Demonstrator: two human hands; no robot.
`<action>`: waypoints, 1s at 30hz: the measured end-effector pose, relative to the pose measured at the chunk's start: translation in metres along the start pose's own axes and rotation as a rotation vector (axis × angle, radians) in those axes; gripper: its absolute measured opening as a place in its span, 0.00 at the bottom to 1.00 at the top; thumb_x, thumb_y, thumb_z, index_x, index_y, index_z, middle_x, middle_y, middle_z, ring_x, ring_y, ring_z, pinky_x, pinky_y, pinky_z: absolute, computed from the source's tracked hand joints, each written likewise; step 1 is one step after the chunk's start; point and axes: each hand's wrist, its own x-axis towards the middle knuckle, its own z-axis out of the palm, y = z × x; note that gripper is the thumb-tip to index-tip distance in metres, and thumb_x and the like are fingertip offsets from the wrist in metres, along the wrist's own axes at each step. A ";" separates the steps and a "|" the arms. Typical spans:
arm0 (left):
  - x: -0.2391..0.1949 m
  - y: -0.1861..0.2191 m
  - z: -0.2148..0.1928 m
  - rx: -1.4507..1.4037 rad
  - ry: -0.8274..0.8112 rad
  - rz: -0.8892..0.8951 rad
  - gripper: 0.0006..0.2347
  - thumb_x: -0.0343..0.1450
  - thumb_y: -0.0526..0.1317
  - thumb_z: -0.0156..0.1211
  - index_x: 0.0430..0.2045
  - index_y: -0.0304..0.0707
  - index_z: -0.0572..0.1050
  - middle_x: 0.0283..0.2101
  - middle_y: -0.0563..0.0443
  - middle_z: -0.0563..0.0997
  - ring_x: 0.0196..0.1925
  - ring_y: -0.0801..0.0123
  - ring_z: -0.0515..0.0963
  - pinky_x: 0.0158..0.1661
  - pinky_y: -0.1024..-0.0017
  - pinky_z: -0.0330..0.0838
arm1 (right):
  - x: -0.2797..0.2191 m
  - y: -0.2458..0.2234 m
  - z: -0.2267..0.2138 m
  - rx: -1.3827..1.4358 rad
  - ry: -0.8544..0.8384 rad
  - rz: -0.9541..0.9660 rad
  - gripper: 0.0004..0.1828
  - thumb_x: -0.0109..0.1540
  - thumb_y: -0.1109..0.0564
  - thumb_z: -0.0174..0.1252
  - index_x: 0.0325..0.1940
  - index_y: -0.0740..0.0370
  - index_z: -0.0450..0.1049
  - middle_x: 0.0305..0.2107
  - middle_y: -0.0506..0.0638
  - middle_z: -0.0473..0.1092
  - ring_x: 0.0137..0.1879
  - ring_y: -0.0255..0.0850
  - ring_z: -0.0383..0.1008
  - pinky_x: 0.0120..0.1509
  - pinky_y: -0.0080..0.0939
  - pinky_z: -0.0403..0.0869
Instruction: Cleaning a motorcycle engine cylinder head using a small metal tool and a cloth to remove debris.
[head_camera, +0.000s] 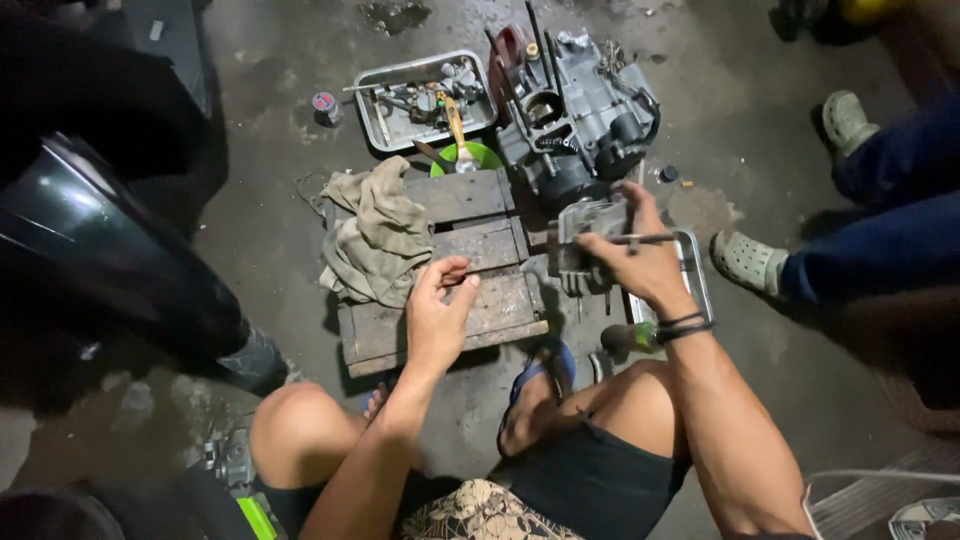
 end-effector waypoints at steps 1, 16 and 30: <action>0.000 -0.002 0.000 -0.001 0.003 0.003 0.12 0.68 0.41 0.68 0.45 0.46 0.80 0.42 0.52 0.81 0.49 0.67 0.82 0.52 0.69 0.70 | -0.004 -0.003 -0.004 0.000 0.000 -0.004 0.57 0.51 0.40 0.72 0.77 0.58 0.53 0.69 0.65 0.60 0.74 0.62 0.59 0.76 0.62 0.61; -0.015 0.001 0.012 -0.244 -0.201 0.045 0.18 0.75 0.48 0.57 0.54 0.35 0.75 0.43 0.40 0.84 0.42 0.63 0.81 0.43 0.66 0.77 | -0.023 -0.065 0.005 1.400 -0.080 0.209 0.43 0.54 0.30 0.54 0.65 0.57 0.73 0.49 0.57 0.76 0.50 0.49 0.79 0.59 0.51 0.79; -0.072 0.028 0.045 -0.395 -0.168 0.390 0.49 0.61 0.62 0.71 0.67 0.21 0.55 0.62 0.27 0.66 0.67 0.46 0.66 0.68 0.51 0.55 | -0.044 -0.060 0.075 1.185 -0.108 -0.446 0.43 0.58 0.35 0.49 0.74 0.56 0.56 0.74 0.60 0.55 0.78 0.49 0.58 0.83 0.51 0.55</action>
